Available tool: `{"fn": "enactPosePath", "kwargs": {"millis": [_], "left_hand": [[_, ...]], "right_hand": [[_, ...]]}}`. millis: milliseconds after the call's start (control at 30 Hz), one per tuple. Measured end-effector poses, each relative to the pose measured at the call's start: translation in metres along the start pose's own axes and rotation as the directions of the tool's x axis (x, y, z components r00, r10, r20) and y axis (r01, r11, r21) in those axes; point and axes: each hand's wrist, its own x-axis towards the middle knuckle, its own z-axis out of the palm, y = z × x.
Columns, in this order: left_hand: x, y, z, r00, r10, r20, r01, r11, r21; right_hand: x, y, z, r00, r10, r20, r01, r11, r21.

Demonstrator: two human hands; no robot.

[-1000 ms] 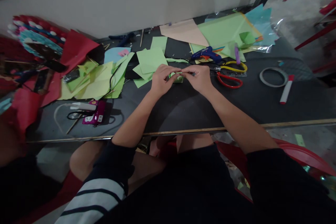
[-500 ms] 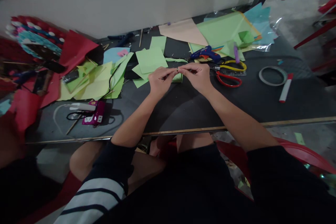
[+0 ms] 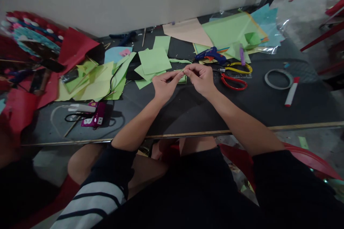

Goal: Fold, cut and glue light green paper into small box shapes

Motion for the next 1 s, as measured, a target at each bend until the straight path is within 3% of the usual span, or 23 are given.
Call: {"fn": "enactPosePath", "kwargs": {"millis": [167,300,400,600,767,900,933,1000], "left_hand": [[0.004,-0.005,-0.012,0.964,0.228,0.139,-0.256,0.937,0.239],[0.010,-0.017,-0.020,0.903,0.339,0.265,-0.418,0.837,0.353],[0.012,-0.024,-0.023,0.877,0.357,0.320,-0.465,0.796,0.386],[0.017,-0.035,-0.028,0.817,0.422,0.392,-0.566,0.715,0.411],[0.019,-0.039,-0.032,0.827,0.399,0.395,-0.551,0.715,0.431],[0.018,-0.038,-0.034,0.811,0.416,0.411,-0.577,0.681,0.451],[0.018,-0.038,-0.035,0.810,0.410,0.420,-0.579,0.674,0.458],[0.017,-0.036,-0.034,0.823,0.373,0.428,-0.556,0.687,0.469]], "right_hand": [[0.002,0.008,-0.001,0.999,0.051,-0.004,-0.051,0.995,0.083],[0.004,0.013,-0.003,0.966,0.229,0.120,-0.245,0.959,0.145],[0.004,0.010,-0.002,0.907,0.381,0.178,-0.406,0.904,0.137],[0.004,-0.002,0.002,0.864,0.473,0.174,-0.499,0.852,0.159],[0.007,-0.007,0.001,0.789,0.589,0.174,-0.611,0.779,0.136],[0.008,-0.016,0.000,0.667,0.711,0.221,-0.735,0.677,0.038],[0.008,-0.019,0.000,0.653,0.725,0.216,-0.745,0.666,0.017],[0.008,-0.025,0.000,0.675,0.710,0.202,-0.725,0.689,0.001]]}}
